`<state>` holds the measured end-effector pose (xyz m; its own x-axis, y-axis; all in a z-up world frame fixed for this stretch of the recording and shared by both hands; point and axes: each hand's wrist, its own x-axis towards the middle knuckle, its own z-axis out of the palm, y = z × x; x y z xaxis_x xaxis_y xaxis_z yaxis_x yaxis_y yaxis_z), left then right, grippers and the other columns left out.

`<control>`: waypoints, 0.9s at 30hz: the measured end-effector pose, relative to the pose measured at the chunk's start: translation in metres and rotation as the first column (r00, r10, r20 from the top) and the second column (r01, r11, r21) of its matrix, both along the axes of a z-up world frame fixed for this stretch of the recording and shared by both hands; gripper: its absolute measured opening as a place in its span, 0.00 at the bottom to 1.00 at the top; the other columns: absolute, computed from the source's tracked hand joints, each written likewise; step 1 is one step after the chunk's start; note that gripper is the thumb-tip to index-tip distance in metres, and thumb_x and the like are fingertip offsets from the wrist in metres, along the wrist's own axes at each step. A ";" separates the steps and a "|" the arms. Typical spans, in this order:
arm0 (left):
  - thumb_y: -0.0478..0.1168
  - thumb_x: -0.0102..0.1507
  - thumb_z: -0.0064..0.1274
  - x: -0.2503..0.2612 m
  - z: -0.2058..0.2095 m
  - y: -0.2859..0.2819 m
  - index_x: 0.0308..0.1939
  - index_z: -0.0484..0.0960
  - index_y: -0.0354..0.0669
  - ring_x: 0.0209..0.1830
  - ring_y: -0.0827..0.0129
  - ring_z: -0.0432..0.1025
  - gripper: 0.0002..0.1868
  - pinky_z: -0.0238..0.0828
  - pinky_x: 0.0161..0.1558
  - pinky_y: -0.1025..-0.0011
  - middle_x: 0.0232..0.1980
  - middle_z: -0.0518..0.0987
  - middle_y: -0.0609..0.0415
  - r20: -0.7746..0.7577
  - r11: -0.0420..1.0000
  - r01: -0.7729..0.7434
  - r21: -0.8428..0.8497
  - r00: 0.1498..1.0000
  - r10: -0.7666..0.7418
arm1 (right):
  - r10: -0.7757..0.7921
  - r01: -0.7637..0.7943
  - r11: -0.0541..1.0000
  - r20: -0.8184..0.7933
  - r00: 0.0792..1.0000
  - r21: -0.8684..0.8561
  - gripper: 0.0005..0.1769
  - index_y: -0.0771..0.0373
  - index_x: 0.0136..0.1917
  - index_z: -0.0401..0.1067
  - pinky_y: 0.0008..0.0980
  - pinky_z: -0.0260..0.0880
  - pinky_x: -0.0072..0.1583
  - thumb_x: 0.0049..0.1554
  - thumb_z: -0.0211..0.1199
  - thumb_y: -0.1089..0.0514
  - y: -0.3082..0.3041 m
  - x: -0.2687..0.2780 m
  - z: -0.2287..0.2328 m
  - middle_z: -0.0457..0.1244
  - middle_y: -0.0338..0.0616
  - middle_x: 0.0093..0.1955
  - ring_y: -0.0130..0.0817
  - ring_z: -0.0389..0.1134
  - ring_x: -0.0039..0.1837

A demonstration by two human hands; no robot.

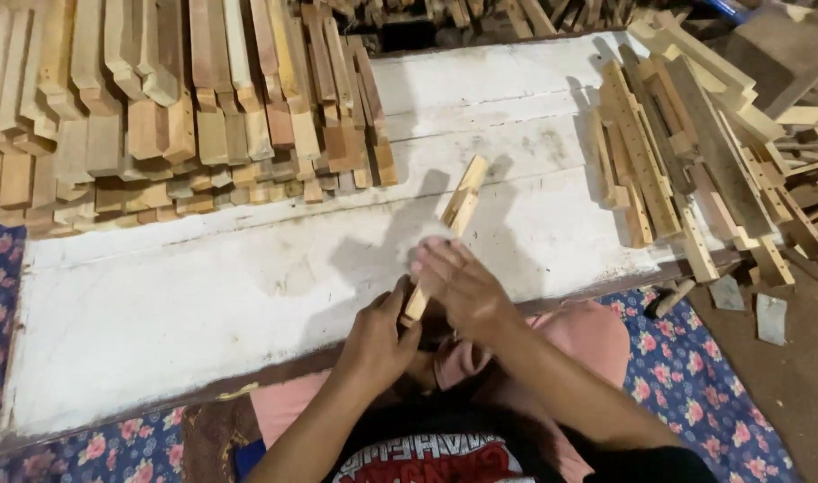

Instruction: The person manually sands small wooden frame components with sandpaper to smooth the surfaces.

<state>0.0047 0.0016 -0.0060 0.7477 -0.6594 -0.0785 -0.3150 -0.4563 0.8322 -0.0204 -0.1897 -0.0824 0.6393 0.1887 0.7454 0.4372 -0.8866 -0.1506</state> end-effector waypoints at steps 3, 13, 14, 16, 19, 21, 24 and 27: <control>0.37 0.61 0.51 0.003 -0.015 -0.001 0.69 0.67 0.23 0.48 0.32 0.78 0.33 0.79 0.35 0.49 0.50 0.80 0.23 0.055 0.999 0.018 0.035 0.998 -0.020 | -0.139 0.138 0.990 0.057 0.989 0.025 0.17 0.63 0.65 0.75 0.43 0.62 0.75 0.69 0.49 0.61 -0.027 0.027 0.049 0.67 0.48 0.67 0.43 0.66 0.70; 0.37 0.61 0.47 0.008 -0.017 0.000 0.58 0.77 0.21 0.42 0.41 0.80 0.25 0.77 0.31 0.58 0.41 0.81 0.29 -0.119 0.995 0.033 0.089 0.993 -0.022 | 0.100 -0.096 0.994 -0.082 0.992 0.048 0.16 0.61 0.62 0.78 0.43 0.61 0.74 0.68 0.50 0.59 -0.003 -0.003 0.019 0.68 0.43 0.67 0.40 0.67 0.69; 0.37 0.62 0.47 0.009 -0.004 -0.002 0.62 0.74 0.22 0.45 0.39 0.80 0.27 0.78 0.34 0.55 0.44 0.81 0.27 -0.114 0.996 0.024 0.084 0.993 -0.014 | 0.004 -0.003 1.000 -0.085 0.996 0.003 0.16 0.62 0.62 0.77 0.43 0.62 0.74 0.67 0.52 0.61 -0.020 0.011 0.025 0.68 0.46 0.66 0.42 0.67 0.69; 0.37 0.63 0.47 0.011 0.008 -0.005 0.66 0.71 0.22 0.48 0.37 0.79 0.29 0.78 0.36 0.53 0.47 0.81 0.25 -0.101 0.997 0.015 0.074 0.995 -0.007 | -0.093 0.090 0.995 -0.076 0.993 -0.046 0.15 0.64 0.63 0.76 0.42 0.63 0.74 0.67 0.54 0.63 -0.034 0.024 0.041 0.68 0.48 0.65 0.44 0.68 0.69; 0.38 0.63 0.48 0.009 -0.004 0.000 0.68 0.70 0.22 0.49 0.35 0.79 0.30 0.79 0.39 0.52 0.49 0.81 0.23 -0.143 0.997 0.008 0.078 0.990 0.003 | -0.194 0.187 0.981 -0.206 0.959 -0.054 0.18 0.63 0.67 0.74 0.41 0.59 0.76 0.69 0.48 0.62 -0.007 0.005 0.046 0.67 0.46 0.67 0.41 0.66 0.71; 0.36 0.62 0.48 0.015 -0.022 0.001 0.61 0.75 0.19 0.43 0.37 0.79 0.26 0.76 0.34 0.55 0.41 0.81 0.27 -0.158 0.996 0.017 0.084 0.987 -0.003 | -0.033 0.030 0.999 -0.205 0.978 -0.019 0.18 0.59 0.65 0.75 0.40 0.57 0.76 0.67 0.50 0.57 0.020 -0.012 0.031 0.65 0.41 0.71 0.39 0.63 0.73; 0.38 0.64 0.46 0.012 -0.011 0.000 0.68 0.69 0.22 0.49 0.34 0.78 0.30 0.75 0.39 0.52 0.47 0.81 0.23 -0.179 0.997 0.025 0.071 0.984 -0.012 | -0.018 0.026 0.999 -0.241 0.970 0.030 0.17 0.56 0.66 0.73 0.43 0.58 0.76 0.66 0.53 0.57 0.003 0.000 0.026 0.64 0.43 0.70 0.38 0.63 0.73; 0.38 0.65 0.46 0.011 0.010 -0.001 0.69 0.69 0.23 0.49 0.35 0.78 0.30 0.77 0.38 0.54 0.46 0.81 0.23 -0.162 0.999 0.011 0.049 0.987 -0.003 | -0.144 0.134 0.987 -0.122 0.982 -0.086 0.17 0.63 0.66 0.74 0.41 0.63 0.75 0.67 0.53 0.63 -0.052 0.039 0.040 0.67 0.46 0.67 0.42 0.67 0.69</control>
<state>0.0158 0.0004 0.0036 0.7176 -0.6572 -0.2306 -0.1815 -0.4962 0.8490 0.0189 -0.2422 -0.0428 0.7523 0.1449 0.6427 0.2905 -0.9485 -0.1262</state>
